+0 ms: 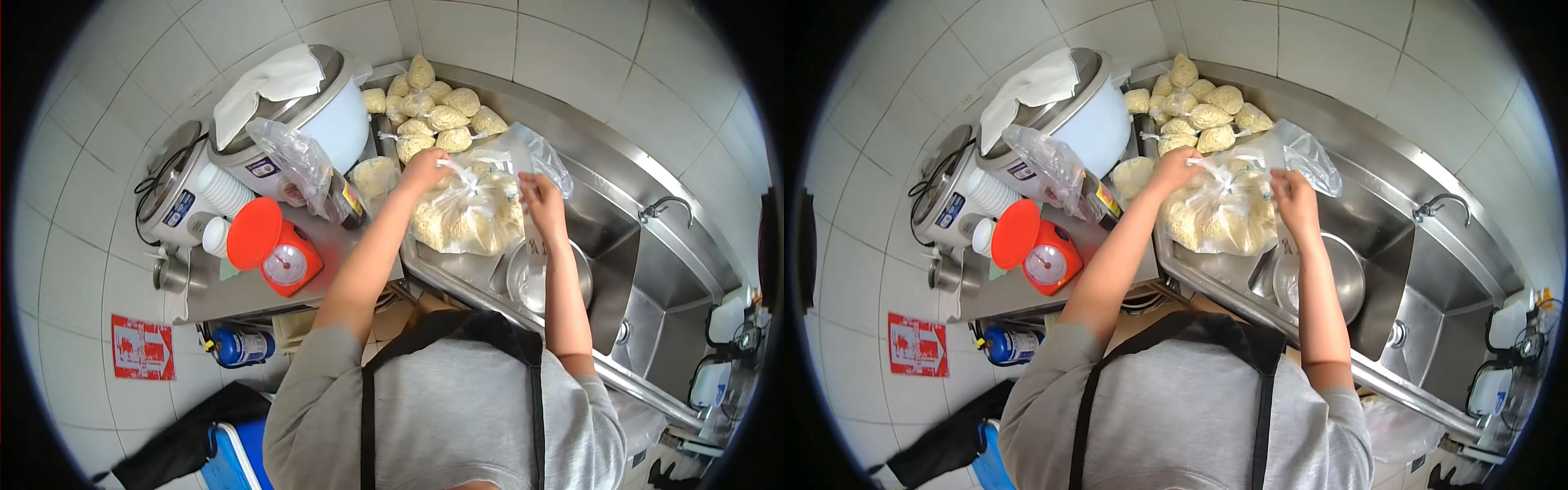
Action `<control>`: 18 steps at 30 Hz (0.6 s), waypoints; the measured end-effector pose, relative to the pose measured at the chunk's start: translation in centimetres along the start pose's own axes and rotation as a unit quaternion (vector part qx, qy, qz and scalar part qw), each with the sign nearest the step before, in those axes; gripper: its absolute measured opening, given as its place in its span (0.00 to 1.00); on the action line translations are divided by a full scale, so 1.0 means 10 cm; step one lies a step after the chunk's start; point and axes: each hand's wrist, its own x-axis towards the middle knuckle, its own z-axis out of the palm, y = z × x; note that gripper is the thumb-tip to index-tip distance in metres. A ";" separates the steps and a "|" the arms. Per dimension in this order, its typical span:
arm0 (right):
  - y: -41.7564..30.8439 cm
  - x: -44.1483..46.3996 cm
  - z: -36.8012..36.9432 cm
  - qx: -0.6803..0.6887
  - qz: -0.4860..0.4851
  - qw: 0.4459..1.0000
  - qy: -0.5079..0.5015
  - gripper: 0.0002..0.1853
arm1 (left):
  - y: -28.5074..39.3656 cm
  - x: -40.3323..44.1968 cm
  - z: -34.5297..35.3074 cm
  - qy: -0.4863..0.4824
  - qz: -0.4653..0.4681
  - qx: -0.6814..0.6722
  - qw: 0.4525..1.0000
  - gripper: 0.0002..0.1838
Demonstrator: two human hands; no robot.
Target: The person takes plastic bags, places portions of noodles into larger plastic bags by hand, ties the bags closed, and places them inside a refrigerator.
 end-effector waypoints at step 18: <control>0.29 0.70 0.72 0.323 0.096 0.881 -0.332 0.18 | -0.26 0.17 0.18 -0.125 -0.299 -0.413 0.851 0.17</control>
